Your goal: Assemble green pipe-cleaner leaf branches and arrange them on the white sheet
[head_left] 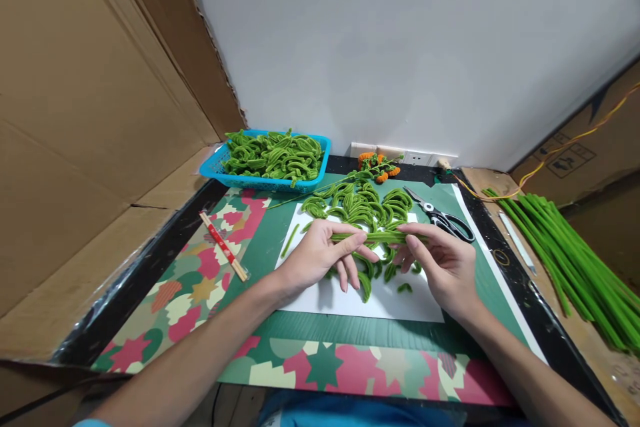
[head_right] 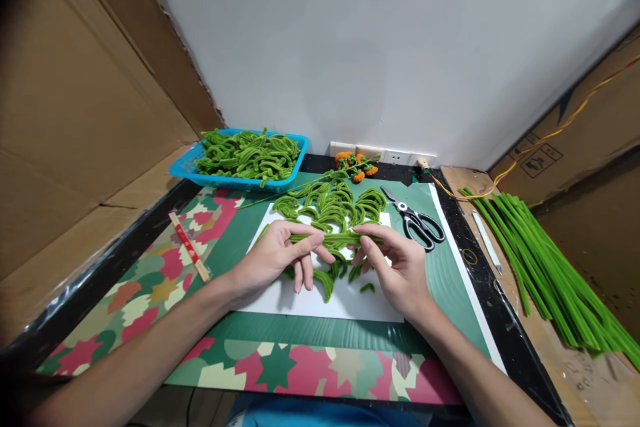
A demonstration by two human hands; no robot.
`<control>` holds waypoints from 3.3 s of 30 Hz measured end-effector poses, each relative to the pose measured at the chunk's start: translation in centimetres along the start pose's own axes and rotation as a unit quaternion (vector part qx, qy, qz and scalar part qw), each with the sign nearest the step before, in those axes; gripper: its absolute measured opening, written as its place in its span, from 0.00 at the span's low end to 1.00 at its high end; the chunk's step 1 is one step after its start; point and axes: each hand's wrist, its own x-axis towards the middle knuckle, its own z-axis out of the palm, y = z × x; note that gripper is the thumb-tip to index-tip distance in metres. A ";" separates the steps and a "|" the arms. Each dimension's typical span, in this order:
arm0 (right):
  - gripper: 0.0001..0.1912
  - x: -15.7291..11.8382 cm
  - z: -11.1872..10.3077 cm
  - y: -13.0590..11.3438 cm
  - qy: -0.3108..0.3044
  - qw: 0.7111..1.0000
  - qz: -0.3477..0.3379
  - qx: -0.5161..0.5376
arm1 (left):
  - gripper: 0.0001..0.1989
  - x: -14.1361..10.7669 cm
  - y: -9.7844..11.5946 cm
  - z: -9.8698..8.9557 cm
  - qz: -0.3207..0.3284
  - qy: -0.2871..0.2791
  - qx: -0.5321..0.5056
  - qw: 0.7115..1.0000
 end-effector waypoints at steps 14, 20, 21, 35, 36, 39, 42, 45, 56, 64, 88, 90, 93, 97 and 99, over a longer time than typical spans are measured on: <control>0.17 0.2 -0.8 0.4 -0.025 0.951 -0.250 -0.180 | 0.17 0.1 0.1 -0.5 -0.004 0.003 -0.065 0.998; 0.19 0.3 -0.7 0.7 -0.026 0.931 -0.297 -0.210 | 0.18 0.2 0.0 -0.3 -0.005 0.015 -0.065 0.998; 0.18 0.3 -0.7 0.9 -0.030 0.928 -0.304 -0.213 | 0.19 0.2 0.0 -0.3 -0.003 0.013 -0.062 0.998; 0.11 -0.4 0.8 -0.3 0.054 0.985 -0.091 -0.136 | 0.22 0.1 -0.6 0.7 0.048 0.008 -0.029 0.998; 0.12 -0.4 0.9 -0.4 0.058 0.982 -0.098 -0.151 | 0.22 0.1 -0.7 0.8 0.049 0.005 -0.027 0.998; 0.08 -0.4 1.0 -0.4 0.053 0.960 -0.166 -0.221 | 0.23 0.0 -0.8 0.9 0.045 -0.001 -0.025 0.999; 0.05 -0.4 0.9 -0.1 0.013 0.919 -0.257 -0.299 | 0.23 -0.1 -0.9 1.0 0.046 -0.001 -0.021 0.999; 0.05 -0.4 0.8 0.3 -0.036 0.895 -0.284 -0.341 | 0.22 -0.2 -1.1 1.0 0.055 0.002 -0.005 0.998; 0.13 -0.4 0.0 0.0 -0.116 0.848 -0.313 -0.413 | 0.17 -0.4 -1.4 1.0 0.064 -0.003 0.059 0.996; 0.14 -0.1 0.0 -1.1 -0.107 0.843 -0.314 -0.424 | 0.18 -0.5 -1.2 1.6 0.059 -0.006 0.066 0.996; 0.12 -0.7 1.1 -3.1 -0.112 0.856 -0.223 -0.453 | 0.13 -0.9 -0.9 2.8 0.016 -0.055 0.148 0.987; 0.13 -0.8 1.3 -3.2 -0.105 0.861 -0.218 -0.448 | 0.14 -0.9 -1.1 2.9 0.005 -0.053 0.127 0.990; 0.13 -0.9 1.5 -3.4 -0.098 0.864 -0.219 -0.443 | 0.15 -0.9 -1.1 2.8 0.004 -0.064 0.109 0.992; 0.13 -0.7 1.2 -3.5 -0.100 0.876 -0.207 -0.423 | 0.17 -0.6 -0.7 2.6 0.014 -0.053 0.074 0.996; 0.08 -0.5 0.9 -3.5 -0.089 0.888 -0.209 -0.399 | 0.18 -0.4 -0.5 2.4 0.027 -0.038 0.037 0.998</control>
